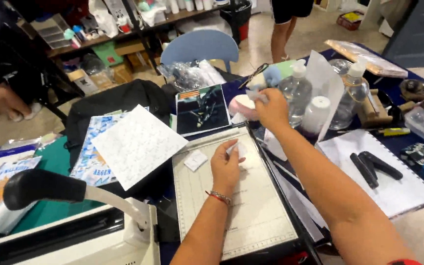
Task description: Cutting printed paper strips into small squares using a manual paper cutter and folding them.
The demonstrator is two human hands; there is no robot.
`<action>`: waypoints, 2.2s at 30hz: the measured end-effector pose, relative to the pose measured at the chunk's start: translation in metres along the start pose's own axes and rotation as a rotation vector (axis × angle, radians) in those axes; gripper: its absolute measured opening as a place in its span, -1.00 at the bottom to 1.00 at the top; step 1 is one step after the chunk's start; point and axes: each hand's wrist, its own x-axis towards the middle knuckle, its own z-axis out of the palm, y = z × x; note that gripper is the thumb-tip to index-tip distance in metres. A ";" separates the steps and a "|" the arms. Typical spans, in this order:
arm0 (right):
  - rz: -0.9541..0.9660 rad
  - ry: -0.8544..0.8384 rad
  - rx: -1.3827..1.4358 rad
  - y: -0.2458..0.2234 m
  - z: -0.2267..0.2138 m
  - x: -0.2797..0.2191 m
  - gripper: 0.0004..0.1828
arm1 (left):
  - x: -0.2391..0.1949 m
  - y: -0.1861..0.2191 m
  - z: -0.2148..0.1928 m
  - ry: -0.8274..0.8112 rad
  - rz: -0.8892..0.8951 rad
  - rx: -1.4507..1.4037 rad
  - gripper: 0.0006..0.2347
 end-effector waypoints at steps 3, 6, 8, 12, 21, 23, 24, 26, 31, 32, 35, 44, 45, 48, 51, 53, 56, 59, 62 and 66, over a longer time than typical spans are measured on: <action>0.203 -0.023 0.113 -0.004 -0.024 -0.015 -0.71 | -0.008 0.017 0.004 0.021 -0.021 -0.047 -0.74; 0.402 -0.158 0.591 -0.033 -0.053 -0.045 -0.55 | -0.014 0.028 0.005 0.030 -0.012 -0.088 -0.68; 0.637 -0.284 0.873 -0.050 -0.070 -0.060 -0.56 | -0.008 0.023 0.006 0.040 -0.015 -0.116 -0.70; 0.714 -0.386 1.020 -0.063 -0.088 -0.081 -0.72 | -0.001 0.014 0.003 0.064 -0.003 -0.137 -0.79; 0.619 -0.367 1.037 -0.050 -0.068 -0.110 -0.71 | -0.006 0.032 0.003 0.095 0.022 -0.299 -0.71; 0.609 -0.356 1.043 -0.051 -0.067 -0.114 -0.68 | -0.008 0.036 0.004 0.093 0.043 -0.322 -0.69; 0.613 -0.353 1.042 -0.049 -0.067 -0.114 -0.68 | -0.008 0.036 0.004 0.090 0.039 -0.321 -0.69; 0.537 -0.327 0.985 -0.046 -0.067 -0.116 -0.73 | -0.008 0.035 0.002 0.058 0.088 -0.266 -0.68; 0.485 -0.348 0.919 -0.051 -0.075 -0.114 -0.74 | -0.009 0.036 0.000 0.008 0.094 -0.154 -0.74; 0.449 -0.353 0.875 -0.049 -0.076 -0.115 -0.74 | -0.008 0.033 -0.001 -0.009 0.099 -0.107 -0.75; 0.354 -0.363 0.731 -0.050 -0.083 -0.113 -0.70 | -0.012 0.034 0.000 -0.079 0.112 -0.050 -0.74; 0.320 -0.284 0.732 -0.046 -0.089 -0.113 -0.48 | -0.011 0.017 0.005 -0.124 0.120 0.017 -0.75; 0.330 -0.278 0.733 -0.043 -0.088 -0.111 -0.48 | -0.010 0.016 0.004 -0.131 0.112 0.022 -0.75; 0.341 -0.258 0.811 -0.035 -0.084 -0.110 -0.44 | -0.011 0.015 0.002 -0.153 0.066 -0.023 -0.70; 0.365 -0.270 0.881 -0.031 -0.080 -0.110 -0.48 | -0.015 0.018 0.003 -0.178 0.057 -0.020 -0.64; 0.389 -0.298 0.924 -0.034 -0.081 -0.109 -0.52 | -0.016 0.019 0.003 -0.187 0.058 -0.029 -0.60; 0.428 -0.279 0.946 -0.045 -0.096 -0.104 -0.61 | -0.016 0.021 0.004 -0.170 0.052 -0.027 -0.60; 0.415 -0.342 0.962 -0.038 -0.092 -0.105 -0.49 | -0.017 0.025 0.005 -0.146 0.043 -0.039 -0.59; 0.385 -0.334 0.935 -0.031 -0.083 -0.108 -0.50 | -0.017 0.025 0.004 -0.170 0.032 -0.032 -0.57; 0.338 -0.308 0.863 -0.032 -0.088 -0.107 -0.49 | -0.016 0.018 0.003 -0.199 0.040 -0.025 -0.55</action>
